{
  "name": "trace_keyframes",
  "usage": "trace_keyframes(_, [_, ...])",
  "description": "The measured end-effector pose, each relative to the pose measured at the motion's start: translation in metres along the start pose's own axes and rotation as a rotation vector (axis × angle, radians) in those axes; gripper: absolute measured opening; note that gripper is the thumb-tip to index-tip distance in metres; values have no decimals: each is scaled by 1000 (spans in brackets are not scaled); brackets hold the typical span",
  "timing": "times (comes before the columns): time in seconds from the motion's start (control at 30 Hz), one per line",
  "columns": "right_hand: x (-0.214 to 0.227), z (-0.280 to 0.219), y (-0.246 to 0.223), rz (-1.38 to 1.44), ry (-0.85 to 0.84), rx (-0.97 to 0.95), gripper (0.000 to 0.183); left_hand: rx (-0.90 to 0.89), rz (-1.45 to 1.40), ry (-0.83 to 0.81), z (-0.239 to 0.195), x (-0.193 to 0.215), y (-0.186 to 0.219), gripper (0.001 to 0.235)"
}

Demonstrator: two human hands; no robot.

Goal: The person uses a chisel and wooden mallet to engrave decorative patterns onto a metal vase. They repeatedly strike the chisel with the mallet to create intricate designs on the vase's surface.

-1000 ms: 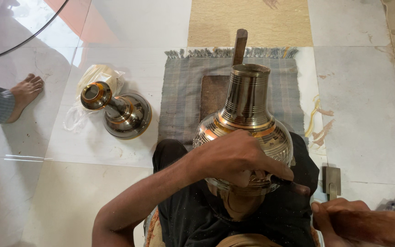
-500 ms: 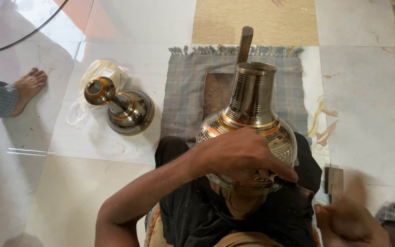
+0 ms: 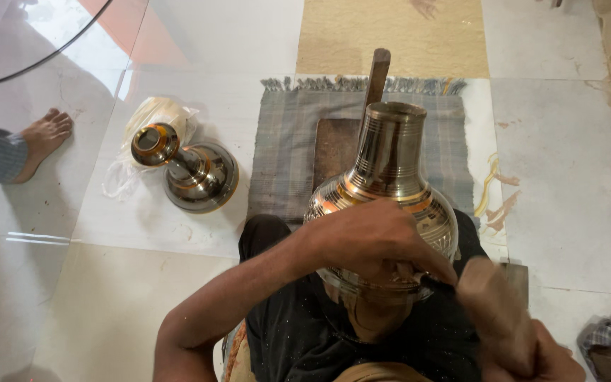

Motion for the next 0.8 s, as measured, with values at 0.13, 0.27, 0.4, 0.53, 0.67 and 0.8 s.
trace_keyframes(0.13, [5,-9,35,-54,74,-145,31,277,-149,288,-21,11,-7,50])
trace_keyframes(0.27, [-17,4,27,162,41,-432,47,345,-520,922,-53,16,8,42])
trace_keyframes(0.4, [-29,15,-13,616,-243,-211,74,579,-306,1027,-69,-9,31,31])
trace_keyframes(0.53, [-39,34,-22,148,-369,-200,45,756,61,1047,-72,-17,35,31])
trace_keyframes(0.67, [-50,64,-85,-51,-495,-113,40,675,202,1125,-68,-22,47,31])
trace_keyframes(0.8, [-57,105,-174,-437,-648,-102,38,683,266,1124,-69,-23,50,33])
Point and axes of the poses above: each hand's wrist, its own z-axis towards the middle knuckle, its own x-axis out of the back of the hand, y = z × x, the point moved 6 cm from there along z, towards the middle knuckle, and after that the axes turned 12 degrees about z, right-handed, at the moved point
